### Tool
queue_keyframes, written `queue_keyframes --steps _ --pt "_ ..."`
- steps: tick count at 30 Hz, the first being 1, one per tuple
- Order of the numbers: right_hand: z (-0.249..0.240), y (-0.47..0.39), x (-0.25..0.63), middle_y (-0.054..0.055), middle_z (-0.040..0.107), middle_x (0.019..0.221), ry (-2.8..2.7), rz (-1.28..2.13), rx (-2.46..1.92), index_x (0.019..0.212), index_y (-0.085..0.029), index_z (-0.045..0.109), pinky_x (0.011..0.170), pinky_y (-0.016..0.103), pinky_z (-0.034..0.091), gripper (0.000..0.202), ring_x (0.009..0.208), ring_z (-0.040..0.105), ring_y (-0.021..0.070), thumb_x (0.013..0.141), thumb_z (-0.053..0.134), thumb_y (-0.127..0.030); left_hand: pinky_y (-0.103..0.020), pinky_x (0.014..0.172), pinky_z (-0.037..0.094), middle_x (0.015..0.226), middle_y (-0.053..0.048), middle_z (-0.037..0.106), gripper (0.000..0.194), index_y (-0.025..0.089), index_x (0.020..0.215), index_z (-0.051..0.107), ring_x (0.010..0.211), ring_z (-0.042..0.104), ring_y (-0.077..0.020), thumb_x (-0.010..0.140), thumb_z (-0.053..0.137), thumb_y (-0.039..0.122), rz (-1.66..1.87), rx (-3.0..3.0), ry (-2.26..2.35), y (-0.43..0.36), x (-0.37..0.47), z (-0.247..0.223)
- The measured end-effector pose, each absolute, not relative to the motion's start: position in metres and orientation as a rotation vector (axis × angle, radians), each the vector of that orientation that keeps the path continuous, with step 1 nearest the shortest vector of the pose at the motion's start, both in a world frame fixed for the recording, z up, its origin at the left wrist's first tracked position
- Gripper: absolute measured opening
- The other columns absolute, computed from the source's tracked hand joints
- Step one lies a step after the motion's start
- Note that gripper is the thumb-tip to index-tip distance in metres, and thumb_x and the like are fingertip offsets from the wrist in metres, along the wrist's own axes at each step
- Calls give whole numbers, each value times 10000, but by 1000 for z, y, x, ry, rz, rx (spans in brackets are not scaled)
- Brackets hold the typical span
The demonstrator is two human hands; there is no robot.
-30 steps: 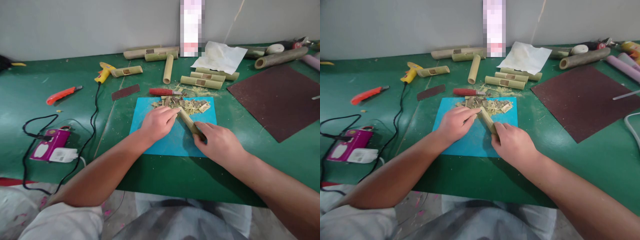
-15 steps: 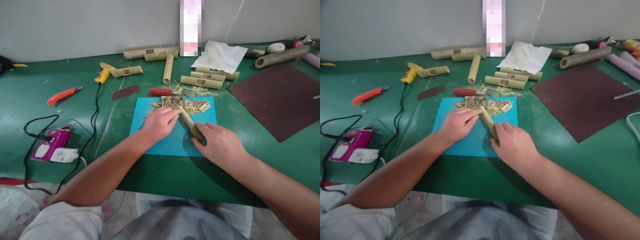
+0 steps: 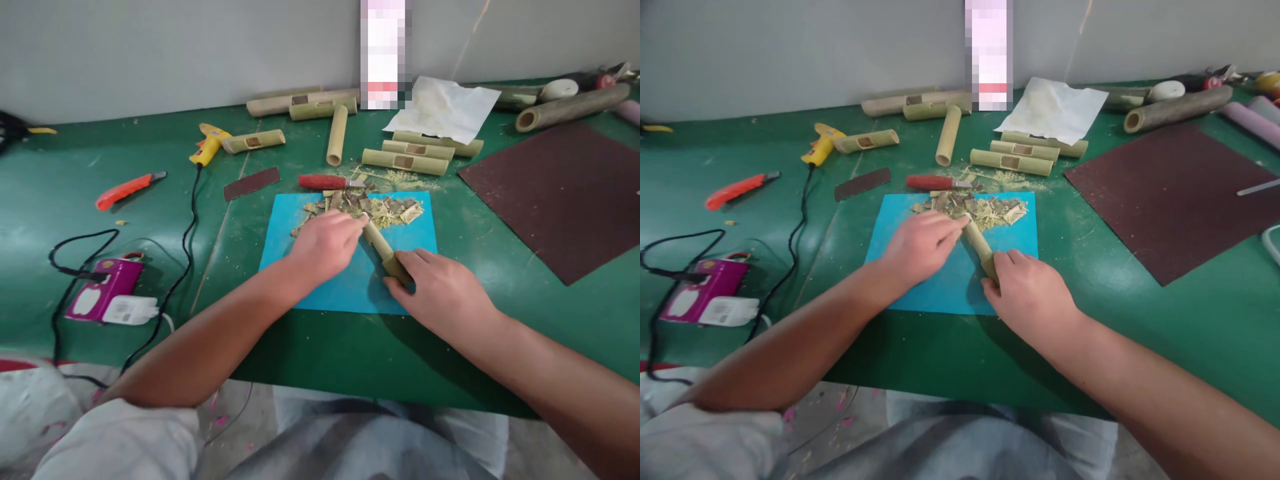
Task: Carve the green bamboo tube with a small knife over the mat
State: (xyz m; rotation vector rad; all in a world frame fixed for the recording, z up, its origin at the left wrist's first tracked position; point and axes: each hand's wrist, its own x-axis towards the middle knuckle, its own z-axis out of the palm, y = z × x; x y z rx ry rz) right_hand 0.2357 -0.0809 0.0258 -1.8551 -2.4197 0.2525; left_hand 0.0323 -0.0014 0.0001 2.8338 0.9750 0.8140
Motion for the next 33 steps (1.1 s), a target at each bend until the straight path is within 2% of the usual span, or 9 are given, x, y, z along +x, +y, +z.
queue_keyframes --steps 3,6,12,16,20,23,28,31,33 --pt "23 -82 236 60 654 758 -2436 201 -1826 816 -165 659 561 302 280 218 640 568 171 908 567 -340 -299 673 527 828 -76 720 350 118 1124 698 768 639 -184 1051 375 232 750 2842 798 -5 34 0" --pt "22 -84 237 52 633 709 -2414 125 -1832 757 -170 635 547 299 261 247 606 548 163 898 583 -367 -302 689 529 826 -82 718 344 118 1131 694 771 641 -183 1054 385 249 795 2844 916 -7 35 -1" --pt "23 -87 238 42 629 675 -2447 61 -1788 746 -169 621 532 293 242 213 570 530 149 871 623 -341 -283 693 534 833 -66 718 373 144 1161 685 786 647 -169 1067 344 262 681 2811 738 -12 39 -3" --pt "26 -88 238 39 606 616 -2441 6 -1839 688 -180 600 513 293 198 266 528 504 142 863 621 -380 -309 694 531 805 -85 714 364 98 1139 692 750 642 -182 1056 371 248 832 2850 971 -9 38 -2" --pt "27 -89 237 43 611 603 -2488 -26 -1845 678 -181 605 512 292 187 271 525 518 147 861 632 -378 -283 704 536 863 -72 731 353 115 1180 676 802 657 -170 1060 365 230 730 2845 712 -8 36 -2" --pt "28 -90 236 50 627 626 -2488 -42 -1885 695 -180 616 516 294 185 284 536 534 155 876 623 -399 -303 686 521 796 -85 711 348 96 1139 696 752 644 -181 1054 391 240 832 2853 1011 -7 35 -1" --pt "32 -89 235 59 638 628 -2541 9 -1885 706 -172 631 525 302 180 273 536 530 158 876 631 -385 -281 676 521 844 -70 725 350 126 1169 686 769 645 -169 1055 370 226 734 2882 730 -9 37 -1" --pt "33 -88 236 62 630 621 -2525 13 -1901 699 -174 627 526 306 173 297 534 518 161 890 611 -400 -312 689 531 805 -86 711 355 102 1152 694 763 643 -188 1053 383 240 793 2863 998 -8 38 -1" --pt "32 -89 236 60 630 624 -2517 10 -1882 700 -174 623 526 305 175 294 532 513 158 890 612 -399 -322 696 539 829 -92 713 367 95 1198 674 776 641 -193 1050 368 231 732 2873 957 -6 37 -2"
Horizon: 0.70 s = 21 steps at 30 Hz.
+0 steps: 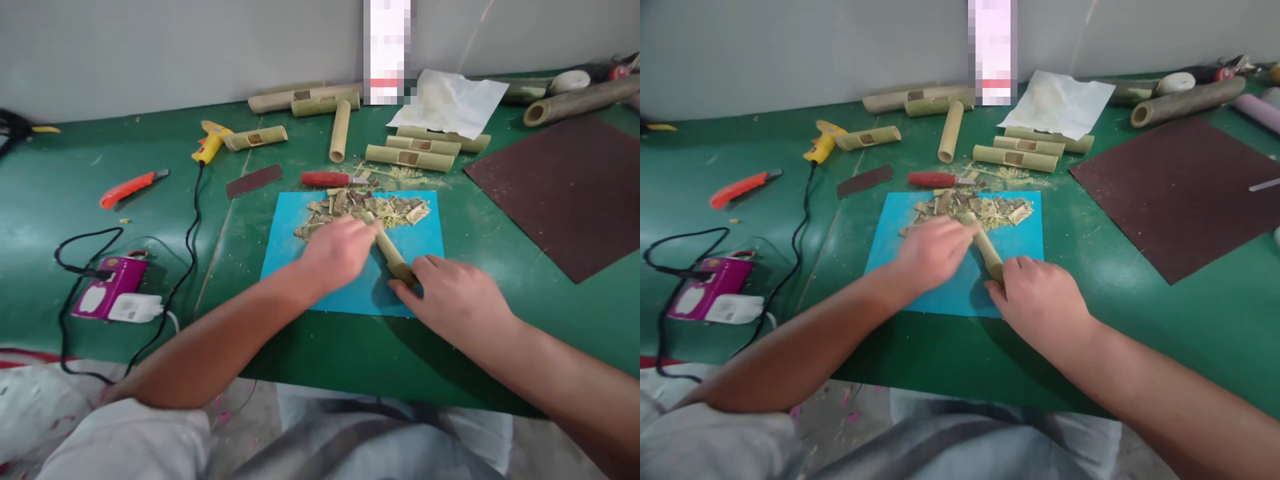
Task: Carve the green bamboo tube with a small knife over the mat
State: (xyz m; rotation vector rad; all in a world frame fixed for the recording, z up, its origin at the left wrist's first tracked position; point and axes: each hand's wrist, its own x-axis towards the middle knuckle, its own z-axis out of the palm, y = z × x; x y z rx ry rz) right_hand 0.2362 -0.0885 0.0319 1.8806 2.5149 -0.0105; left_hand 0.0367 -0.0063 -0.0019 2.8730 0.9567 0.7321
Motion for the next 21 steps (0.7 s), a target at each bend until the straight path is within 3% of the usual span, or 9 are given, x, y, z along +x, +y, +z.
queue_keyframes --steps 4,7,12,17,21 --pt "30 -89 237 53 626 623 2575 21 1879 699 -179 612 527 306 175 288 527 507 154 902 585 -381 -298 696 533 840 -78 721 356 116 1240 660 789 644 -180 1046 378 215 686 2894 934 -1 33 -3" --pt "29 -89 237 46 613 607 2593 55 1899 678 -185 595 527 311 165 306 519 501 149 922 549 -365 -313 674 513 777 -89 706 351 69 1182 684 742 632 -191 1043 394 210 802 2920 1105 -2 31 -2" --pt "28 -90 239 48 626 623 2642 19 1892 695 -184 601 533 311 181 301 514 491 137 940 495 -323 -282 618 489 780 -67 699 362 96 1224 649 714 618 -166 1052 348 202 719 2916 754 -18 38 -2" --pt "27 -90 239 49 613 621 2606 23 1906 688 -186 598 535 316 171 307 530 495 148 930 519 -357 -313 683 511 784 -82 699 364 95 1192 671 736 614 -178 1053 361 224 776 2852 986 -14 38 -1" --pt "28 -90 238 52 633 641 2612 5 1893 712 -181 616 536 313 170 276 529 494 147 924 529 -334 -301 702 525 871 -82 723 344 104 1206 663 790 632 -176 1053 380 226 701 2797 729 -17 39 1"
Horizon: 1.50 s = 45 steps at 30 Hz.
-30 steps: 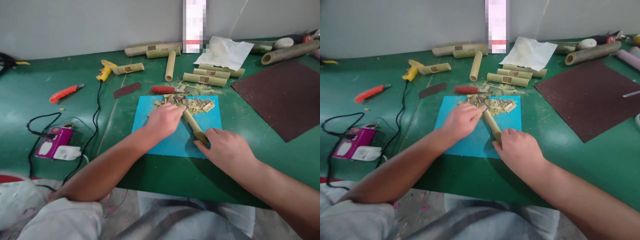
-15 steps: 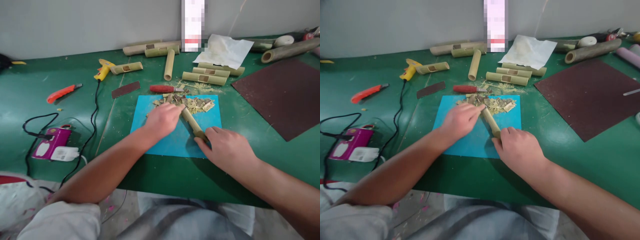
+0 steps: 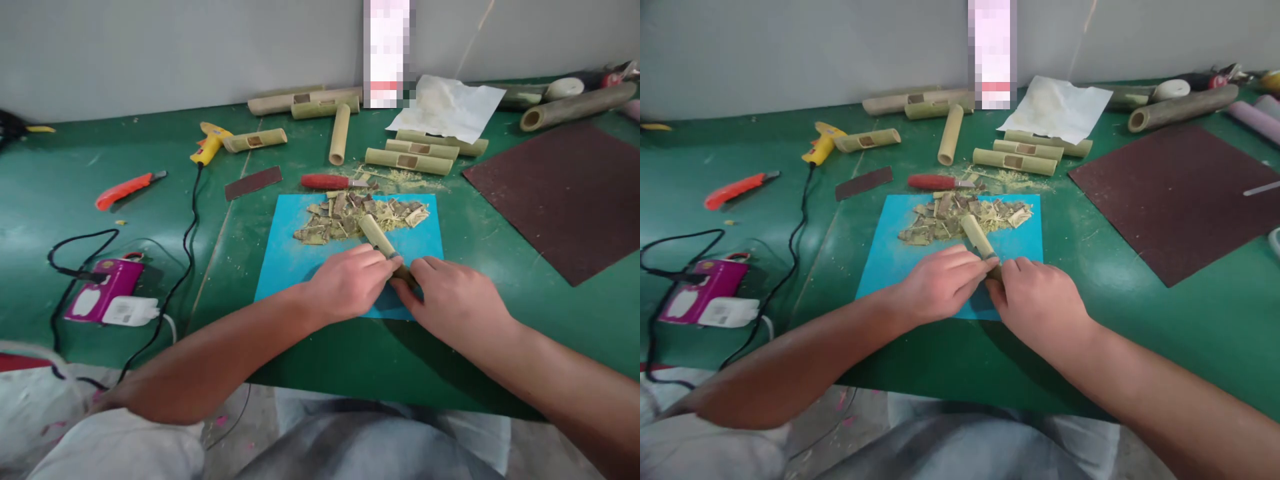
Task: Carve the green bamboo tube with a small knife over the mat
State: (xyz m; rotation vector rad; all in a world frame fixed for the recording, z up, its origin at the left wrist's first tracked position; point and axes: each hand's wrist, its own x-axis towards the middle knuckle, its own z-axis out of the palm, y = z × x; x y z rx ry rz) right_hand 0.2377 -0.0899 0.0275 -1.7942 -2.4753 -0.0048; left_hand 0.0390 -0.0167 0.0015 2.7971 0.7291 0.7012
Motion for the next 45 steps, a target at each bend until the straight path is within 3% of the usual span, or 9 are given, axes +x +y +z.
queue_keyframes --steps 5,9,14,23,28,32,36,40,45 --pt "28 -91 238 51 625 629 -2469 -25 -1816 695 -189 601 540 321 157 298 527 489 152 932 516 -348 -332 776 537 945 -101 724 270 114 1127 704 876 648 -200 1026 491 247 826 2766 958 -13 38 2" --pt "28 -91 238 47 627 629 -2468 -30 -1777 696 -188 600 539 316 169 293 516 480 142 930 502 -335 -300 730 523 901 -81 722 283 133 1120 709 821 635 -175 1038 460 240 793 2806 742 -12 38 2" --pt "28 -90 237 42 604 605 -2459 -45 -1790 679 -194 590 533 321 163 312 518 482 142 934 497 -346 -317 749 505 896 -83 708 292 148 1065 732 829 623 -178 1038 467 268 873 2771 1011 -5 37 2" --pt "27 -90 238 47 618 628 -2466 -39 -1806 692 -193 604 536 325 167 308 527 478 142 930 517 -367 -299 712 492 835 -76 696 323 138 1108 722 795 617 -172 1048 448 298 827 2736 1041 -8 37 1" --pt "27 -90 239 45 633 631 -2474 -45 -1776 699 -191 608 538 319 171 277 524 482 140 920 538 -343 -277 673 492 817 -67 695 366 143 1092 724 772 621 -163 1064 385 280 725 2758 759 -14 39 2" --pt "28 -89 239 40 606 611 -2472 -55 -1786 689 -191 598 536 318 162 322 515 460 137 931 508 -382 -300 693 492 788 -73 691 343 129 1103 727 762 619 -172 1051 431 296 825 2764 1030 -5 35 1" --pt "27 -89 239 36 604 607 -2467 -38 -1773 680 -193 593 535 316 163 311 518 460 134 927 509 -361 -293 688 499 814 -70 704 349 141 1131 715 778 624 -169 1057 402 277 743 2797 835 0 34 0" --pt "26 -89 239 37 602 613 -2456 -40 -1786 688 -190 594 536 317 159 325 514 456 134 930 507 -389 -303 670 489 775 -79 688 359 125 1038 734 741 612 -175 1052 415 289 860 2793 996 -5 37 3" --pt "27 -89 238 43 626 634 -2461 -11 -1796 706 -187 612 537 315 172 280 530 480 138 915 524 -350 -279 654 484 793 -60 688 360 153 1060 717 767 614 -167 1063 378 276 651 2805 744 -22 41 5"
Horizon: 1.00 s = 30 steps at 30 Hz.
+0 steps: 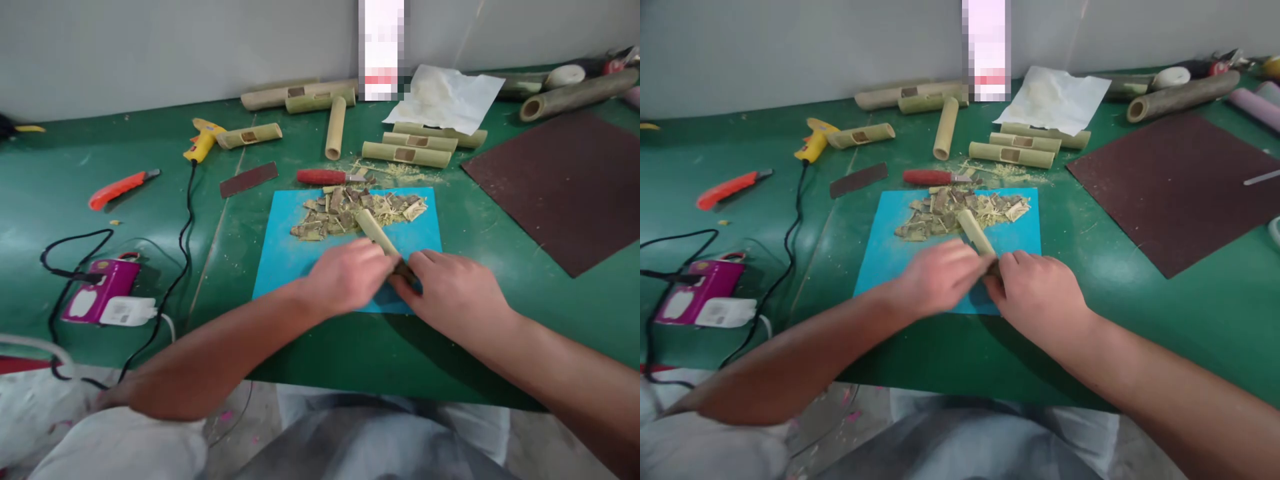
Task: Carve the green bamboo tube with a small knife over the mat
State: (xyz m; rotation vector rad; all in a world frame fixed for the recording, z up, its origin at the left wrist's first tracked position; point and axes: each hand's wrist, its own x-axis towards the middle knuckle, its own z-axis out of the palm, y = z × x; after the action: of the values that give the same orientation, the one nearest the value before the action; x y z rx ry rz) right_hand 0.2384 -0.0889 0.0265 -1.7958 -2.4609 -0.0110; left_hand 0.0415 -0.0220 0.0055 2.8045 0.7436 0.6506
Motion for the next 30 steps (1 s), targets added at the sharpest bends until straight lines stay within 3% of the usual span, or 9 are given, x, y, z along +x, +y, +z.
queue_keyframes --steps 3,8,11,16,19,23,27,30 --pt "28 -89 238 45 622 628 -2457 -12 -1843 696 -188 616 533 316 156 303 527 479 144 903 543 -397 -306 675 491 828 -80 699 347 134 1102 706 779 618 -185 1056 396 283 773 2802 944 -24 40 5" --pt "29 -90 239 42 631 618 -2467 0 -1846 678 -194 616 537 314 167 275 532 489 145 885 571 -369 -283 659 485 798 -59 685 352 148 1122 693 766 618 -170 1063 365 258 661 2776 685 -21 38 4" --pt "28 -91 239 43 622 607 -2457 -46 -1834 655 -197 599 536 320 155 322 528 496 147 891 573 -414 -304 666 479 793 -84 681 355 109 1104 707 759 616 -186 1059 398 279 808 2797 963 -17 37 5" --pt "26 -92 240 41 639 624 -2472 -47 -1803 676 -200 603 539 316 171 299 534 521 155 904 570 -390 -274 642 472 769 -53 670 366 155 1101 713 757 618 -168 1066 367 270 676 2810 708 -16 39 4" --pt "27 -92 240 43 636 626 -2474 -69 -1832 670 -202 597 533 316 164 325 537 530 159 901 577 -430 -286 659 475 775 -71 682 361 120 1105 715 744 615 -173 1059 400 289 835 2798 994 -15 39 3" --pt "29 -90 239 40 653 633 -2496 -50 -1838 688 -199 612 529 309 176 288 541 538 153 897 593 -397 -272 674 494 808 -63 693 385 142 1103 710 765 625 -163 1070 347 266 657 2777 722 -19 39 2" --pt "30 -90 238 43 644 628 -2493 -68 -1833 679 -202 609 528 314 168 305 539 531 156 891 605 -421 -298 671 493 794 -81 691 354 108 1147 707 761 626 -184 1055 406 270 801 2782 966 -15 37 2" --pt "28 -91 239 40 634 612 -2493 -80 -1808 675 -202 606 530 314 168 301 529 518 155 886 613 -416 -297 677 502 813 -79 697 373 114 1160 698 768 627 -181 1061 375 270 706 2791 811 -14 37 1"
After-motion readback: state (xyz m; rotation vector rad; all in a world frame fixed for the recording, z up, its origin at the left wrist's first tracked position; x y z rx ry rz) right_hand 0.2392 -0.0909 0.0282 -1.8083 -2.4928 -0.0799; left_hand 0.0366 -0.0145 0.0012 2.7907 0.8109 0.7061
